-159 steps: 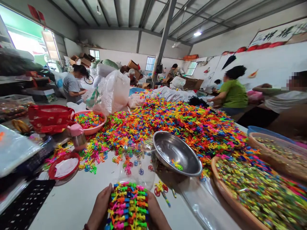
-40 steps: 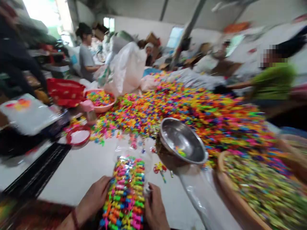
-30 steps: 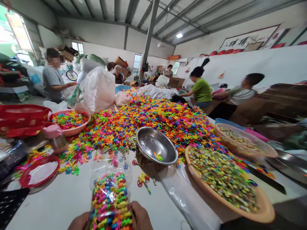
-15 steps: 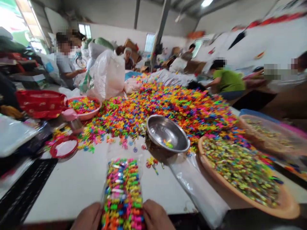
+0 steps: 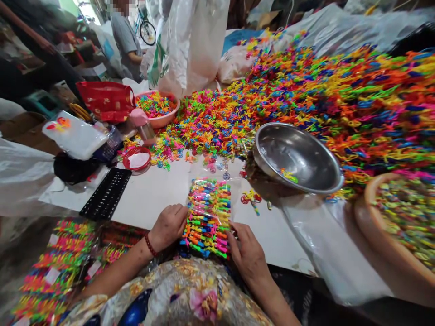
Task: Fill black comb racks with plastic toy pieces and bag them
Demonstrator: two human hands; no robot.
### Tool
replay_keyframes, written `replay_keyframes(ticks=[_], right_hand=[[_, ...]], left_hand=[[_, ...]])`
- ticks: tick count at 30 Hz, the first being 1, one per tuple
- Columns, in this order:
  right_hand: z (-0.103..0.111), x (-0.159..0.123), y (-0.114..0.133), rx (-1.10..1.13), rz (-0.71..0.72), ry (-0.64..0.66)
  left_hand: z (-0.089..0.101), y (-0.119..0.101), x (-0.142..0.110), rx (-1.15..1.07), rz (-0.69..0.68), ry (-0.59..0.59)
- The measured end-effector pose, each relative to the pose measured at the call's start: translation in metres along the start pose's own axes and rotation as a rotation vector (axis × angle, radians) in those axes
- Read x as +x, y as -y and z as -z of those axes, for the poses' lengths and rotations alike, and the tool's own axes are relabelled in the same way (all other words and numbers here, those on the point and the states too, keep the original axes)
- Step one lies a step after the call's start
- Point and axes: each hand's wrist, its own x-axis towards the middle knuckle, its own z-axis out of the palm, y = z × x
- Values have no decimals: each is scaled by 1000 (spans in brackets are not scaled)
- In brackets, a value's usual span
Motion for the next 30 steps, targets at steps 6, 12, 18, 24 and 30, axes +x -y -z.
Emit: replay_keyframes(ticks=[6,12,18,24,30], right_hand=[[8,11,1,72,35,54],[24,1,17,137,61,166],[23,4,30,178,124,269],[12,11,32,115,214,278],[15,3,25,122,221,290]], left_hand=[[-3,4,4,50,-184,-50],[5,14,-13,44,-259,39],[6,13,-5,178,-129,53],[-6,9,4,63,42,-90],[15,13,-18,-94,-292,-35]])
